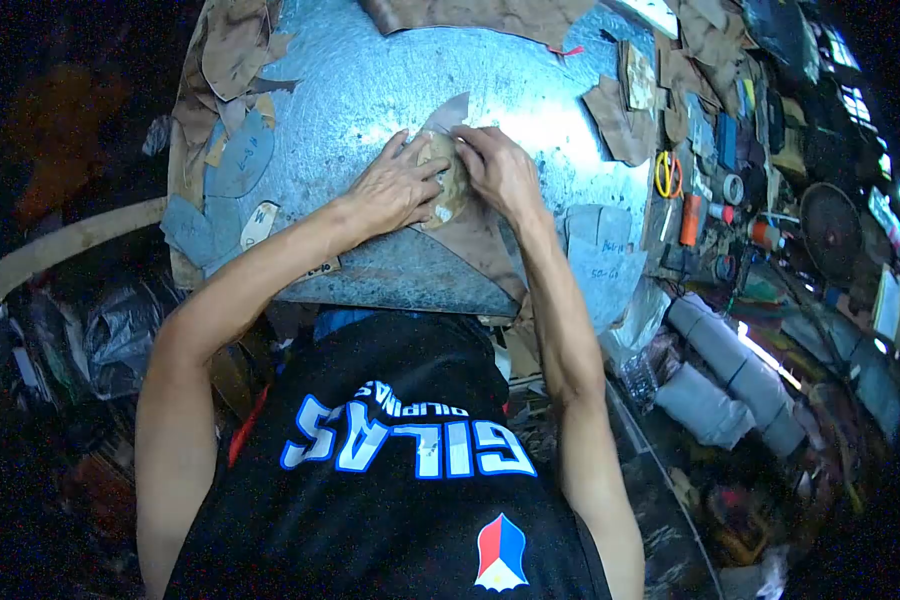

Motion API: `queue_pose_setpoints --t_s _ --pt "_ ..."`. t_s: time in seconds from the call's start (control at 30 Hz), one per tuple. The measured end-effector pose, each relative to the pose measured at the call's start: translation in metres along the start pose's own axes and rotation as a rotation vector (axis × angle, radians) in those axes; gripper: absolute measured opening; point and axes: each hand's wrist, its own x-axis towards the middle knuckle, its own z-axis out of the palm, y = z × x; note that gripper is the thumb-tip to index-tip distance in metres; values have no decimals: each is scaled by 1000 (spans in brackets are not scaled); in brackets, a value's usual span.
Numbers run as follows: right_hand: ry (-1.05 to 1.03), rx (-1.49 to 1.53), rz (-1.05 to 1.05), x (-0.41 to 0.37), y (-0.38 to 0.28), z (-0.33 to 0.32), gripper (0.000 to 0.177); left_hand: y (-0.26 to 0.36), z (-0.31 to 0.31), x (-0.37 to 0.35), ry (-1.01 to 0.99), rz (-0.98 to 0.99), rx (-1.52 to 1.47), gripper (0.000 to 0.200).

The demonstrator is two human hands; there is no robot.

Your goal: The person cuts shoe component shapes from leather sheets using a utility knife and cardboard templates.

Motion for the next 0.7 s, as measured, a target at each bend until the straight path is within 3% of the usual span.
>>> queue_pose_setpoints --t_s 0.23,0.3,0.7 --pt "-160 -82 -233 31 16 -6 23 5 -4 0 3 -39 -8 27" --pt "-173 -82 -243 33 17 -6 24 8 -9 1 -73 -83 -22 35" --pt "-197 -116 -327 39 20 -6 23 8 -6 3 -71 -85 18 31"
